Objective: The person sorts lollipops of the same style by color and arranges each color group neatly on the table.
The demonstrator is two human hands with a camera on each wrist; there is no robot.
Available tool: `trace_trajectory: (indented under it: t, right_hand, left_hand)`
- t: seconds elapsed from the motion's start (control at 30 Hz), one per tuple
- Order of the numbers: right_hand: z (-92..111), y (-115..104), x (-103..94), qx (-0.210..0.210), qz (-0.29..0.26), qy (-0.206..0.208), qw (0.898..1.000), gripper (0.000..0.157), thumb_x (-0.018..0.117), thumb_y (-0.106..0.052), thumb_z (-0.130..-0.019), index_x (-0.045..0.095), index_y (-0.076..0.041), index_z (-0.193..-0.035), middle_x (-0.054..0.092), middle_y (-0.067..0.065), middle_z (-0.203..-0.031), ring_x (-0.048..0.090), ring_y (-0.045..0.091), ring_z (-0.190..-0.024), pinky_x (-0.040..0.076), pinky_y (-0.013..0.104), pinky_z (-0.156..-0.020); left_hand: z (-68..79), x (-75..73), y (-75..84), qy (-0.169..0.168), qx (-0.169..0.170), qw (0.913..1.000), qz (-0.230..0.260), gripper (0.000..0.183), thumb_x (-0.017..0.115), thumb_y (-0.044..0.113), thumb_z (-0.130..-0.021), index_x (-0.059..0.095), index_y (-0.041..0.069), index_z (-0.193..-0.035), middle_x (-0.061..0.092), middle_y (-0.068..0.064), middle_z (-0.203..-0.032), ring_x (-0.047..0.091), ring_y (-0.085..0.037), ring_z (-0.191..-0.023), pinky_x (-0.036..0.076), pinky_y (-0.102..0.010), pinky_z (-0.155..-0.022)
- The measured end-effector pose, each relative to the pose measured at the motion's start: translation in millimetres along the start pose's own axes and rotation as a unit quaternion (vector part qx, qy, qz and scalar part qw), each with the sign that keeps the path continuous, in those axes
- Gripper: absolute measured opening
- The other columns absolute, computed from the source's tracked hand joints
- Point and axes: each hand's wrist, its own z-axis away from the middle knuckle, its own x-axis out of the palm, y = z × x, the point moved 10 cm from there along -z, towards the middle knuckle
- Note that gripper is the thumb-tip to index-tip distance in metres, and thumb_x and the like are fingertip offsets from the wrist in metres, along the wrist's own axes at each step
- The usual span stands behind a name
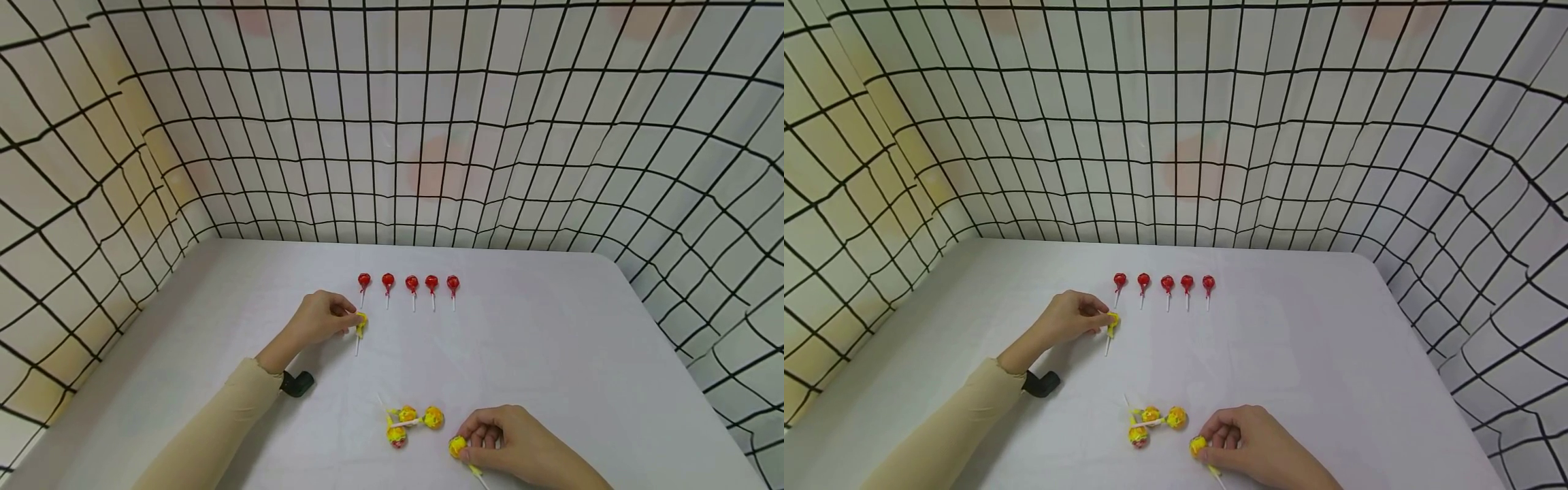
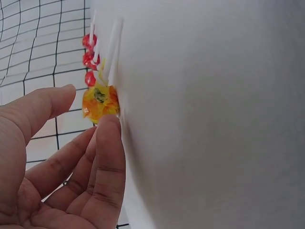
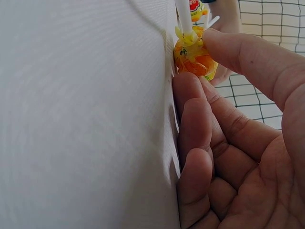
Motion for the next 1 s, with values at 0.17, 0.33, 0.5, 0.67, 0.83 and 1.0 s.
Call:
trace_trajectory:
  t: [0.17,0.33,0.5,0.67,0.83,1.0]
  right_hand:
    - [1,-1,-0.2,-0.002,-0.001,0.000,1.000,0.017,0.085,-0.032,-0.092,0.077,-0.021,-0.100,0.066,-0.001,-0.082,0.058,0.007,-0.073,0.046,0.020,-0.062]
    - [1,-3,-0.2,-0.009,0.005,-0.001,1.000,0.015,0.085,-0.032,-0.092,0.077,-0.022,-0.100,0.066,-0.002,-0.082,0.058,0.006,-0.073,0.047,0.020,-0.063]
    - [1,-3,-0.3,-0.010,0.009,-0.001,1.000,0.015,0.085,-0.032,-0.092,0.077,-0.022,-0.100,0.066,-0.002,-0.082,0.058,0.006,-0.073,0.047,0.020,-0.063]
    - [1,-3,-0.1,-0.007,0.006,-0.002,1.000,0.015,0.084,-0.032,-0.092,0.077,-0.022,-0.100,0.067,-0.002,-0.082,0.059,0.007,-0.073,0.046,0.020,-0.063]
    - [1,-5,-0.5,-0.018,0.013,-0.001,1.000,0.015,0.084,-0.033,-0.092,0.077,-0.023,-0.100,0.067,-0.004,-0.083,0.059,0.005,-0.074,0.046,0.020,-0.063]
    - [1,-8,-1.3,-0.047,0.021,0.002,0.999,0.014,0.083,-0.030,-0.093,0.077,-0.021,-0.101,0.067,-0.006,-0.084,0.058,0.002,-0.074,0.046,0.019,-0.064]
  left_hand:
    - [4.2,-5.0,7.7,0.016,0.022,0.9994,-0.020,0.025,0.086,0.031,-0.092,0.081,0.009,-0.103,0.070,-0.001,-0.078,0.058,-0.015,-0.072,0.044,-0.028,-0.066]
    - [12.5,-8.5,21.1,0.032,0.043,0.9982,-0.028,0.023,0.087,0.028,-0.090,0.081,0.010,-0.102,0.072,-0.001,-0.081,0.059,-0.016,-0.075,0.048,-0.027,-0.067]
    - [26.6,-5.7,41.7,0.029,0.085,0.9956,-0.024,0.019,0.087,0.024,-0.090,0.080,0.010,-0.099,0.073,0.001,-0.082,0.062,-0.012,-0.076,0.052,-0.024,-0.069]
    - [44.2,6.6,61.9,-0.004,0.130,0.9913,-0.017,0.015,0.088,0.022,-0.090,0.080,0.011,-0.098,0.069,0.004,-0.080,0.061,-0.010,-0.073,0.051,-0.022,-0.066]
    - [61.3,23.6,79.2,-0.053,0.180,0.9823,-0.007,0.015,0.088,0.018,-0.090,0.080,0.010,-0.099,0.069,0.006,-0.083,0.063,-0.005,-0.075,0.056,-0.020,-0.070]
    - [73.8,43.7,94.8,-0.108,0.211,0.9714,-0.003,0.019,0.087,0.018,-0.091,0.080,0.006,-0.103,0.072,0.006,-0.088,0.064,-0.001,-0.078,0.059,-0.019,-0.074]
